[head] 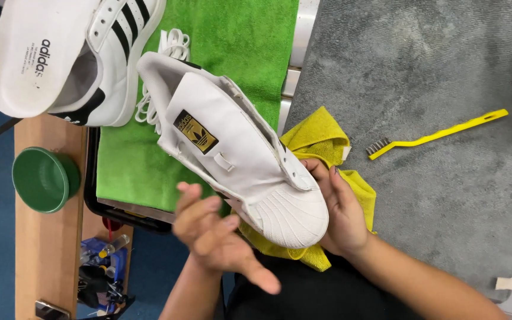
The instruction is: The person scrubs a white Adidas sneaker with a yellow brush and wipes it with a yellow cloth. They repeatedly dip the brush into a small white cup of liquid and clean the toe, sides, heel, and interior of the shoe, turning it over to access different areas.
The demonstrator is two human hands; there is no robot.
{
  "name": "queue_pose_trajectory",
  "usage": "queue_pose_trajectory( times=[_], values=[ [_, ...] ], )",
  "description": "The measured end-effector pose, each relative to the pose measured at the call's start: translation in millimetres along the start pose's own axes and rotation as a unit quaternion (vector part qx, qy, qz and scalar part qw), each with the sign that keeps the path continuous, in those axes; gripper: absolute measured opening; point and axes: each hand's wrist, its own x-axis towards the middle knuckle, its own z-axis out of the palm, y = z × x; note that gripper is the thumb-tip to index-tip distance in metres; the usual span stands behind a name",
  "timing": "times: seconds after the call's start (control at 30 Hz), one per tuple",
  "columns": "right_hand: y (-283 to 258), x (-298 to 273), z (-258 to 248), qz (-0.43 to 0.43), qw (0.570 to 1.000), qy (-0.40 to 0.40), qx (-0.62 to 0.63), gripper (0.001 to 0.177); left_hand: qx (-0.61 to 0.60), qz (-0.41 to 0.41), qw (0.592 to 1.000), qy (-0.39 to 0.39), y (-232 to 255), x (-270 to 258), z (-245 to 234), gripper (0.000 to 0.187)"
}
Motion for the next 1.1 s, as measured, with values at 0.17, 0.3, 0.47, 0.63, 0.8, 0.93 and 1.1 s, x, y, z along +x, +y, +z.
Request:
queue_pose_trajectory(
  times=[0.17,0.3,0.47,0.63,0.8,0.93,1.1],
  values=[
    [-3,-1,0,0.016,1.000,0.009,-0.003,0.048,0.037,-0.142,0.982,0.119,-13,5,-33,0.027],
    [-6,-1,2,0.016,1.000,0.013,-0.021,0.049,-0.045,-0.386,0.919,0.065,-7,18,-43,0.042],
    [-6,-1,2,0.016,0.999,0.026,-0.033,0.047,-0.130,-0.535,0.835,-0.016,-5,7,-40,0.079],
    [-4,0,-5,0.006,0.998,0.039,-0.056,0.039,-0.252,-0.587,0.765,-0.084,5,21,-27,0.112],
    [-11,2,4,0.023,0.967,0.085,-0.237,0.024,-0.276,-0.581,0.760,-0.098,12,39,-12,0.104],
    [-11,4,5,0.024,0.972,0.088,-0.218,0.020,-0.249,-0.602,0.752,-0.100,13,44,-10,0.110],
    [-11,7,3,0.024,0.973,0.131,-0.189,0.060,-0.265,-0.543,0.794,-0.070,15,32,-8,0.124]
  ],
)
